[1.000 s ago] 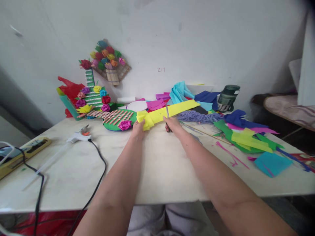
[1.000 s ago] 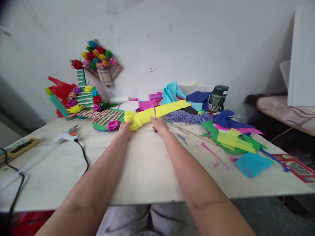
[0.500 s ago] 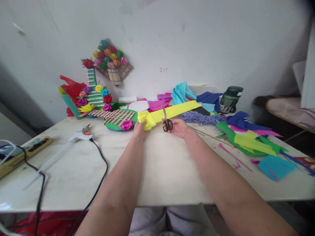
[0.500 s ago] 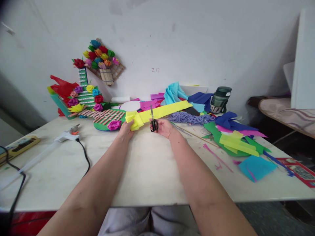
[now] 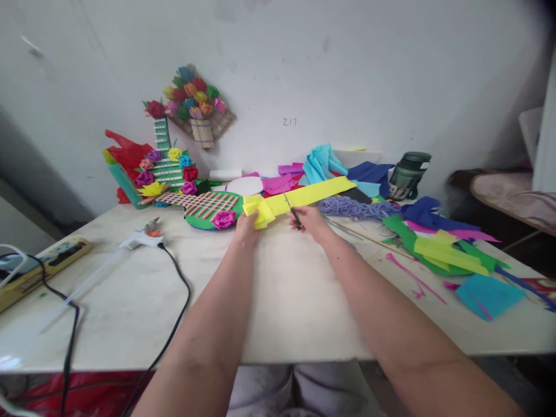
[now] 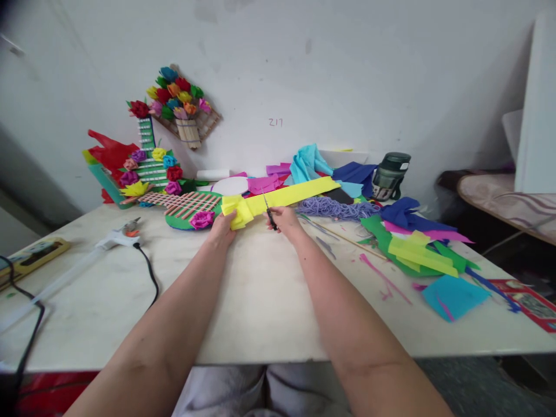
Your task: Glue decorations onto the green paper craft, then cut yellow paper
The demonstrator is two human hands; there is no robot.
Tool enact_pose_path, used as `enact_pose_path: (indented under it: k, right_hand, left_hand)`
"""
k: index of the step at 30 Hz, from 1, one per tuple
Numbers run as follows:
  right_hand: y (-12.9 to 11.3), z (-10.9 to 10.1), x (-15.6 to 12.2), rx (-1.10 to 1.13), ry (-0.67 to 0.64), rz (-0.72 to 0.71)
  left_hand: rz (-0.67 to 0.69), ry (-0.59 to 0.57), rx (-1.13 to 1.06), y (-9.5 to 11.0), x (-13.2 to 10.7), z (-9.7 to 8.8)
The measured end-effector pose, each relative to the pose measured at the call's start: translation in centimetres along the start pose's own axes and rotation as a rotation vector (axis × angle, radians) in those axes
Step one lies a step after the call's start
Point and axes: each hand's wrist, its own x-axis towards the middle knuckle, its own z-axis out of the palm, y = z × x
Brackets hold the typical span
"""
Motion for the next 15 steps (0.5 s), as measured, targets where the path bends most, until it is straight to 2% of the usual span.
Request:
enact_pose_path:
  k: [4, 7, 10, 15]
  right_hand:
    - [0.1, -0.2, 0.3, -0.597, 0.204, -0.204]
    - [0.1, -0.7, 0.1, -0.927, 0.259, -0.227]
    - [0.1, -1.0, 0.0, -1.041, 0.276, -0.224]
    - [-0.2, -0.5, -0.5, -1.053, 0.292, -0.283]
  left_hand:
    - [0.000, 0.019, 0.022, 0.2, -0.2, 0.3]
    - [-0.004, 0.051, 0.037, 0.3, -0.4, 0.5]
    - [0.004, 0.061, 0.040, 0.3, -0.5, 0.6]
    - [0.015, 0.035, 0.032, 0.1, -0.3, 0.4]
